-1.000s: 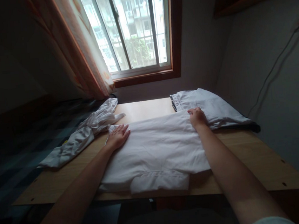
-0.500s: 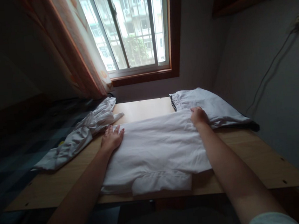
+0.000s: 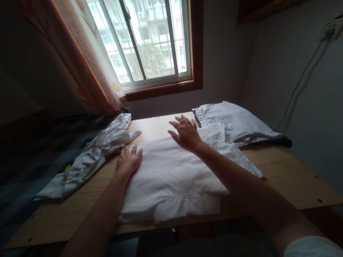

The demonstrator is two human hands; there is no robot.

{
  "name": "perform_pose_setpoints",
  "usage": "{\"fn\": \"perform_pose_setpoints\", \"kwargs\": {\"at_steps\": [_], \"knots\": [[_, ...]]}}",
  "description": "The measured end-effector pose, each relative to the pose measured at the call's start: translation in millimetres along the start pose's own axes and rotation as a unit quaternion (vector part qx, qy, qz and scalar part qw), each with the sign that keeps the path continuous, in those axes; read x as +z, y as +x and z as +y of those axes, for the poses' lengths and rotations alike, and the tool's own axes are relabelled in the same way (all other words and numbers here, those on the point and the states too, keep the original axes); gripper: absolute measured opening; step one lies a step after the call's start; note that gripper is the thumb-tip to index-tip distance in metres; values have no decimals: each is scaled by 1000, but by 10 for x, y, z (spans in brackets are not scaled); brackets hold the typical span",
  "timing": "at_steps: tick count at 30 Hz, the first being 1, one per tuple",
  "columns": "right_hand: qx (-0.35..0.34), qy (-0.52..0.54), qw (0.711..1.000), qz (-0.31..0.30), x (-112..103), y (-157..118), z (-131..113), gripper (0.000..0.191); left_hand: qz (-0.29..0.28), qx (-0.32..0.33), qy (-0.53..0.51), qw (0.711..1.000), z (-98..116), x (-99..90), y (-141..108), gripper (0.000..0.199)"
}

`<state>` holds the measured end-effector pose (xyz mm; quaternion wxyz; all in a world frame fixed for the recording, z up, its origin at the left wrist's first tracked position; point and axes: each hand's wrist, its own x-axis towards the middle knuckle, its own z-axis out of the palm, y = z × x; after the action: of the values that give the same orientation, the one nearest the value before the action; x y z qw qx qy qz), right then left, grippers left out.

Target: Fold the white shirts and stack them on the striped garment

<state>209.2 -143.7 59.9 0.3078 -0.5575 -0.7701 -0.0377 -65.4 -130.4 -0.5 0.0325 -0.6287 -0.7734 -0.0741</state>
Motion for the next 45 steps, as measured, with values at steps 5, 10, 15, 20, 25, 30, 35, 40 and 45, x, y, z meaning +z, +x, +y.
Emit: {"fn": "perform_pose_setpoints", "kwargs": {"at_steps": [5,10,15,20,25,30,35,40,45], "knots": [[11,48,988,-149,385,30,-640,61,1,16,4,1000,-15,-7,18,67],[35,19,975,-218,811,-150,-721,65,-12,14,5,1000,-7,-39,6,67],[61,6,978,-200,891,-222,-638,65,-14,14,3,1000,0,-38,9,67],[99,-10,973,-209,818,-181,-454,64,-26,8,0,1000,-1,-55,26,68],[84,-3,974,-211,735,-193,-144,65,-22,9,0,1000,1,-65,24,68],[92,-17,976,-197,695,-206,49,62,-6,16,-4,1000,-15,-28,22,68],[97,-37,978,-180,672,-217,199,60,-5,14,-1,1000,-19,-28,12,67],[103,-62,978,-173,613,-248,485,60,-21,8,1,1000,0,-56,9,66],[92,-84,977,-174,549,-290,729,59,-23,6,-1,1000,2,-63,0,66]]}}
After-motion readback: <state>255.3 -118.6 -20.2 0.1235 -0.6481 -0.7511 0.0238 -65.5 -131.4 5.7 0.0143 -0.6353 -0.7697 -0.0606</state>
